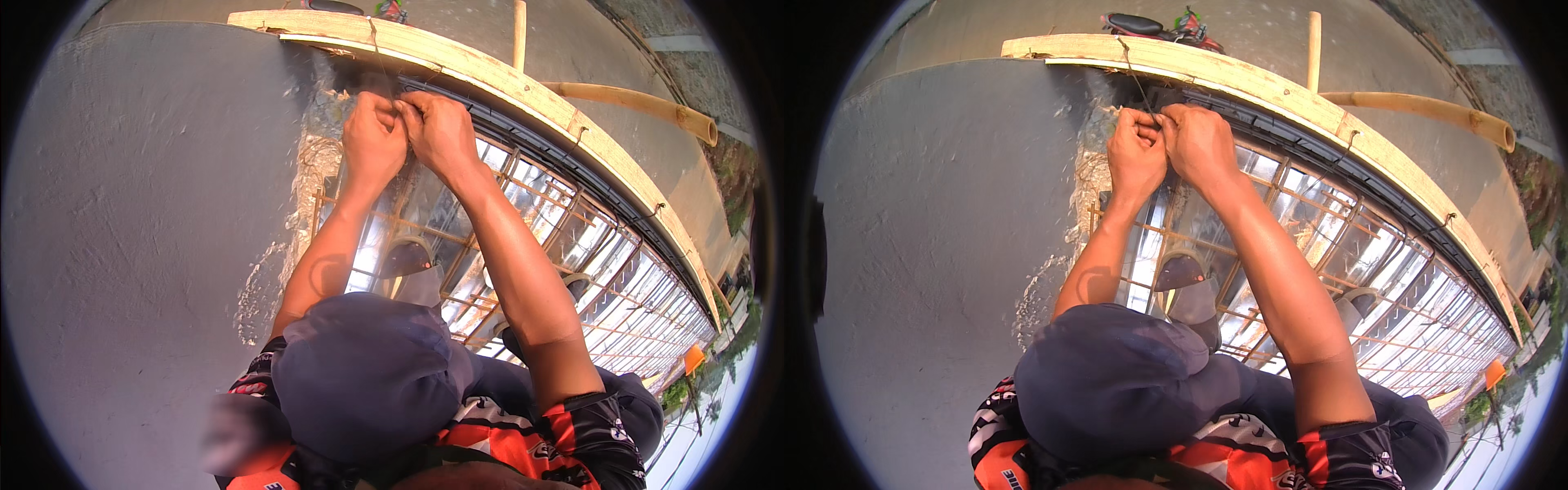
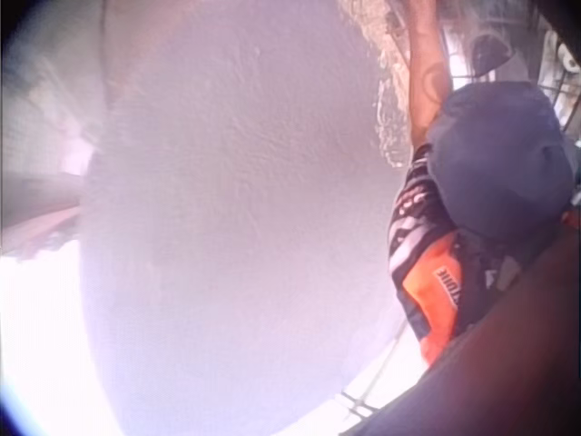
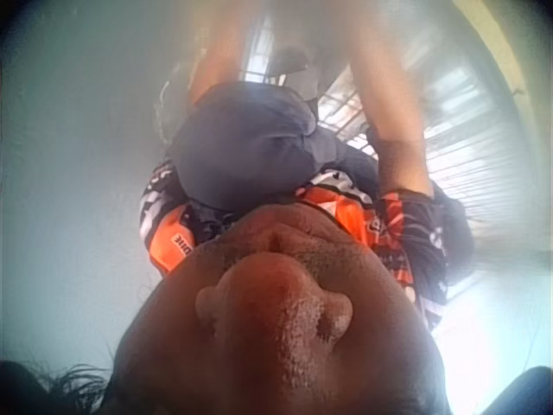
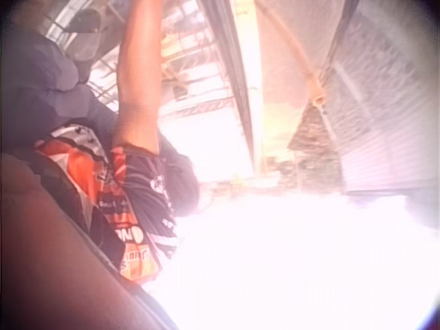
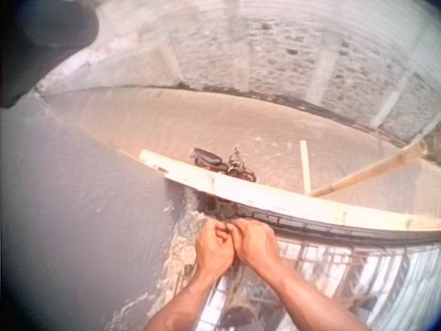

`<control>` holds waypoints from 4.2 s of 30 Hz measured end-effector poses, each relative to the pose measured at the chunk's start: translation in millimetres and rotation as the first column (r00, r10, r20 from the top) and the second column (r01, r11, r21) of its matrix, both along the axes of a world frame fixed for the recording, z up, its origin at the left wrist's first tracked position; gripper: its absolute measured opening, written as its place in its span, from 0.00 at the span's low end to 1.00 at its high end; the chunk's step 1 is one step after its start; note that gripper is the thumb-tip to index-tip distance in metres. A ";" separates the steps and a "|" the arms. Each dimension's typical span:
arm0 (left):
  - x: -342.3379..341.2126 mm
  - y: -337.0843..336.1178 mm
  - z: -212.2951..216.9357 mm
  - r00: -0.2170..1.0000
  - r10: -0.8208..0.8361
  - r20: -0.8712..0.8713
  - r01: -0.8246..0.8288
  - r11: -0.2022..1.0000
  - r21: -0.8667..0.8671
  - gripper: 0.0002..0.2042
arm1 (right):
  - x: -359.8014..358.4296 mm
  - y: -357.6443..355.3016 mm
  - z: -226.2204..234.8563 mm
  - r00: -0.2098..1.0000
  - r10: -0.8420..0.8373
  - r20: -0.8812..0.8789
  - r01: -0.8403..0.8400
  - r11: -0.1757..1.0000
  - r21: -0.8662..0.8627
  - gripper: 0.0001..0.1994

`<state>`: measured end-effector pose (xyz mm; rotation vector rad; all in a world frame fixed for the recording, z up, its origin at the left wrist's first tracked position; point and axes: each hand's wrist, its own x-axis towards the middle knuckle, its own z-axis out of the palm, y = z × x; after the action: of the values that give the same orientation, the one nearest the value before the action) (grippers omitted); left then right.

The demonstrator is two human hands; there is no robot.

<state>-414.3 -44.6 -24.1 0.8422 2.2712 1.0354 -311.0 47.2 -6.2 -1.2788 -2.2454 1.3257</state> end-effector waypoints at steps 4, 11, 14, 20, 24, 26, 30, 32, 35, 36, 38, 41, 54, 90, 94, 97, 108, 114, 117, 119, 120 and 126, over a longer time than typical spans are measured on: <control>-3.5 -3.0 -4.1 0.992 -0.088 -0.093 0.089 0.996 0.006 0.11 | 0.9 -0.1 2.1 0.995 0.097 0.006 -0.097 0.995 0.017 0.15; -20.5 -24.4 5.1 0.961 -0.135 -0.240 0.181 0.966 0.183 0.13 | -17.2 22.4 22.9 0.993 0.118 0.003 -0.102 0.867 -0.487 0.17; -28.1 -30.8 -7.2 0.991 -0.055 0.119 0.025 0.971 0.237 0.15 | -22.1 27.7 30.6 0.977 0.213 0.021 -0.176 0.855 -0.488 0.16; -42.2 -16.6 -1.1 0.863 -0.088 0.498 0.007 0.987 0.161 0.21 | -11.0 27.7 10.5 0.951 0.309 -0.021 -0.309 0.942 -0.130 0.15; -45.8 -18.5 3.1 0.915 -0.111 0.389 0.085 0.993 0.081 0.14 | -19.8 37.1 28.2 0.938 0.335 0.085 -0.281 0.883 -0.376 0.19; -39.0 -18.9 3.9 0.899 -0.005 0.439 -0.029 0.997 0.071 0.12 | -13.6 27.0 29.6 0.973 0.221 0.069 -0.194 0.942 -0.274 0.20; -31.4 -45.6 -13.1 0.844 0.270 0.464 -0.312 0.950 0.014 0.08 | 14.7 6.7 27.3 0.999 0.041 0.015 -0.036 0.972 -0.234 0.20; -28.0 -53.3 -5.2 0.861 0.268 0.433 -0.300 0.954 0.005 0.08 | 35.3 3.5 31.7 0.999 0.010 0.043 0.002 0.957 -0.291 0.20; -25.2 -55.4 5.1 0.928 0.234 0.289 -0.235 0.971 -0.030 0.09 | 54.9 -8.9 32.7 0.995 -0.022 0.096 0.052 0.944 -0.326 0.18; -29.1 -54.5 4.6 0.959 0.192 0.210 -0.189 0.981 -0.035 0.10 | 56.4 -14.8 27.1 0.997 0.006 0.074 0.012 0.971 -0.238 0.17; -41.5 -46.0 2.6 0.992 0.112 0.064 -0.110 0.993 -0.028 0.11 | 54.0 -27.7 17.1 0.997 0.061 0.037 -0.059 0.997 -0.056 0.15; -68.2 -23.3 -2.9 0.996 0.024 -0.084 -0.024 1.000 -0.004 0.11 | 30.9 -36.6 15.4 0.998 0.054 0.030 -0.057 0.992 0.113 0.13; -79.4 -26.0 -21.0 0.945 0.121 0.303 -0.188 0.961 0.205 0.11 | 0.3 -23.5 24.5 1.000 0.031 -0.001 -0.031 0.999 -0.042 0.14; -45.1 -35.3 57.8 0.548 -0.255 0.797 0.087 0.965 0.249 0.11 | 44.0 -31.4 69.6 0.931 0.363 -0.023 -0.347 0.905 0.247 0.12; -30.5 -51.0 49.3 0.329 -0.333 0.883 -0.089 0.921 0.381 0.17 | 37.6 6.8 92.4 0.836 0.498 0.229 -0.548 0.776 0.313 0.10; -32.7 -48.3 44.3 0.378 -0.325 0.867 -0.068 0.924 0.377 0.20 | 28.2 24.8 92.5 0.788 0.567 0.242 -0.616 0.731 0.295 0.09; -28.6 -51.8 55.7 0.927 -0.293 0.235 0.280 0.956 0.085 0.23 | 34.0 -42.7 93.5 0.904 0.386 0.185 -0.411 0.904 0.122 0.12; -48.1 -74.7 35.4 0.484 -0.495 0.722 0.267 0.869 0.416 0.26 | 85.4 -109.9 77.7 0.974 0.221 0.041 -0.220 0.975 -0.031 0.08; -40.7 -67.3 52.6 0.448 -0.235 0.862 0.133 0.972 0.196 0.23 | 84.3 -119.1 73.7 0.980 0.193 -0.040 -0.193 0.981 -0.020 0.06; -35.2 -69.8 44.9 0.481 -0.265 0.836 0.256 0.954 0.156 0.19 | 86.7 -124.0 64.8 0.983 0.171 -0.071 -0.175 0.984 -0.044 0.04; -31.8 -71.0 40.7 0.494 -0.282 0.822 0.314 0.940 0.133 0.18 | 88.4 -125.9 58.6 0.985 0.155 -0.074 -0.160 0.985 -0.071 0.04; -37.4 -84.8 23.4 0.799 -0.137 0.586 0.188 0.982 -0.027 0.10 | 96.8 -127.5 42.6 0.968 0.244 -0.055 -0.226 0.948 0.222 0.17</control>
<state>-451.7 -129.5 -0.6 0.5663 1.6739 0.9479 -214.1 -80.3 36.4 -0.8901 -2.4630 1.1448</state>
